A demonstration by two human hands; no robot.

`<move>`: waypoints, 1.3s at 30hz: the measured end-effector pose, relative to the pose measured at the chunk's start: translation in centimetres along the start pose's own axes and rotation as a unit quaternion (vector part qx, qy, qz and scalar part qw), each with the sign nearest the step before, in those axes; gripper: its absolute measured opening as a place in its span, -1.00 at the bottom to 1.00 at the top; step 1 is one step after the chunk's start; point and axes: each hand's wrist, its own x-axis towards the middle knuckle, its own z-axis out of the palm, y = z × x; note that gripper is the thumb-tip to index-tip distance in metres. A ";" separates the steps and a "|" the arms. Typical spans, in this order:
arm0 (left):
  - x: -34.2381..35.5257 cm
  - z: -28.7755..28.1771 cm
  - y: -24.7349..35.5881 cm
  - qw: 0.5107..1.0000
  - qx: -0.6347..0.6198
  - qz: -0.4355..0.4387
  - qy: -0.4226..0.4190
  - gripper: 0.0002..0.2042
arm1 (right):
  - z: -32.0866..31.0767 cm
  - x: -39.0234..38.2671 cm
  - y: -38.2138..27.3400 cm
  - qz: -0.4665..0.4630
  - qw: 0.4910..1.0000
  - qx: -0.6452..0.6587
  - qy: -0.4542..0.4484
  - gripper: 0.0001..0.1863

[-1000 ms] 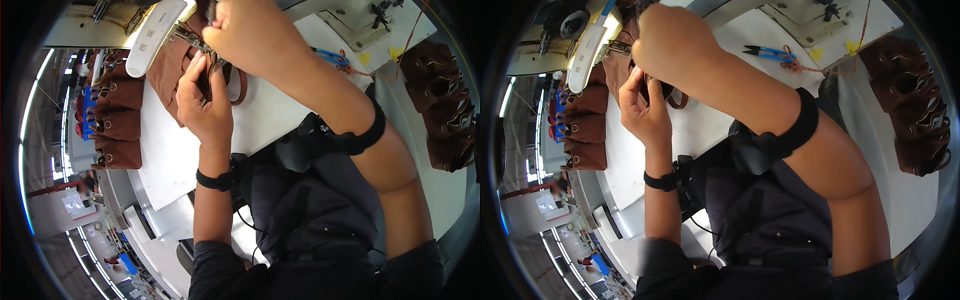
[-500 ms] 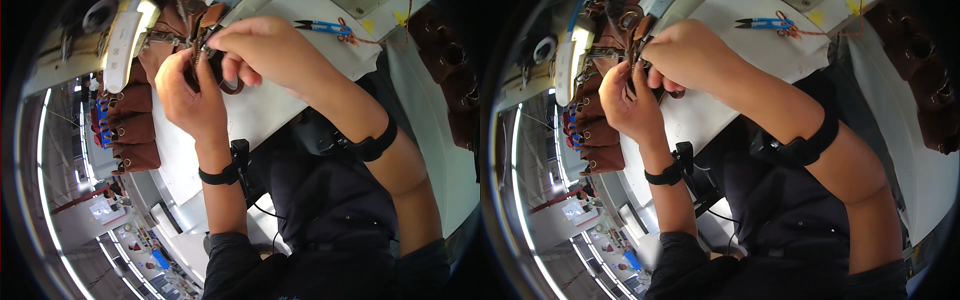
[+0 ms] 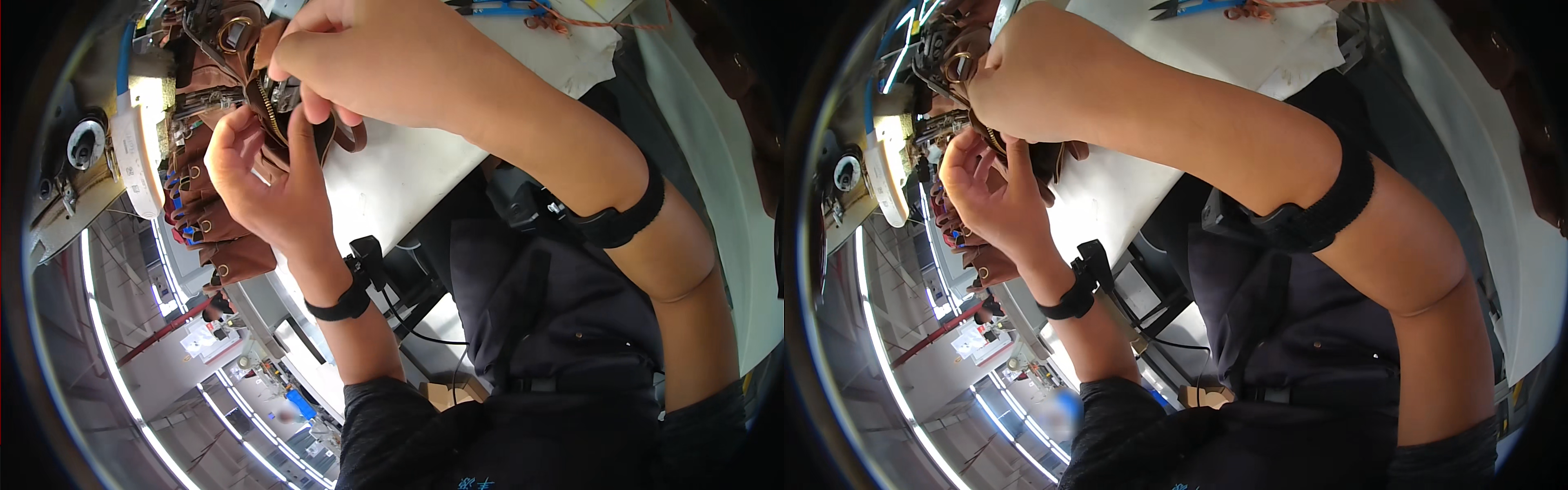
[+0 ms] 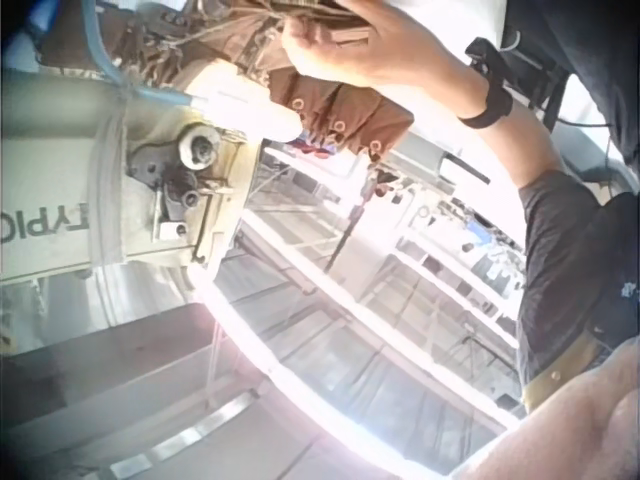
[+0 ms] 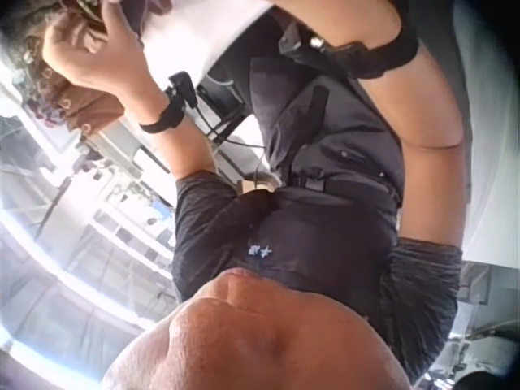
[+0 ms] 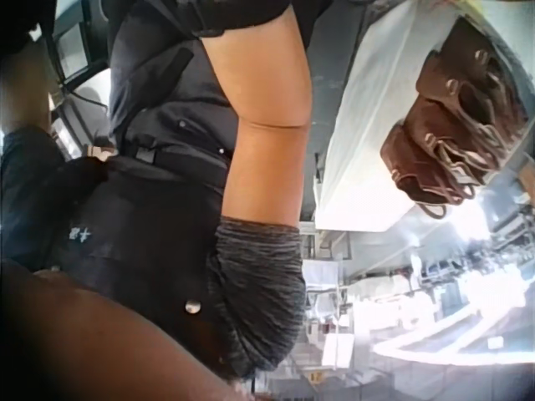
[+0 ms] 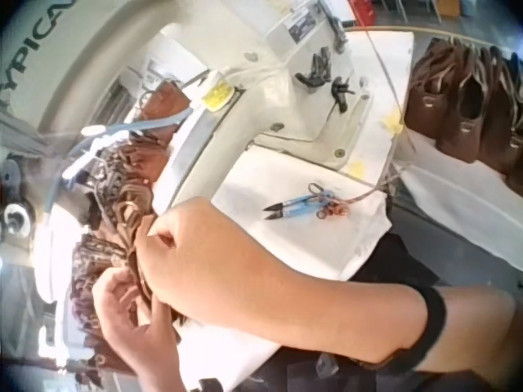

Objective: Sewing components of a leather bag using an industrial sewing machine.

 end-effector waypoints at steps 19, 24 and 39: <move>2.3 -2.3 -2.3 0.969 -0.137 -0.202 -0.047 -0.87 | -0.5 -0.9 11.4 -0.114 0.946 -0.297 0.063 -0.77; 2.0 -2.4 -2.3 0.968 -0.157 -0.191 -0.034 -0.85 | -0.3 -1.0 11.6 -0.110 0.939 -0.320 0.065 -0.77; 0.4 -1.9 -3.9 0.985 0.066 0.156 -0.019 -0.75 | -0.4 -1.3 11.6 -0.142 0.935 -0.319 0.055 -0.82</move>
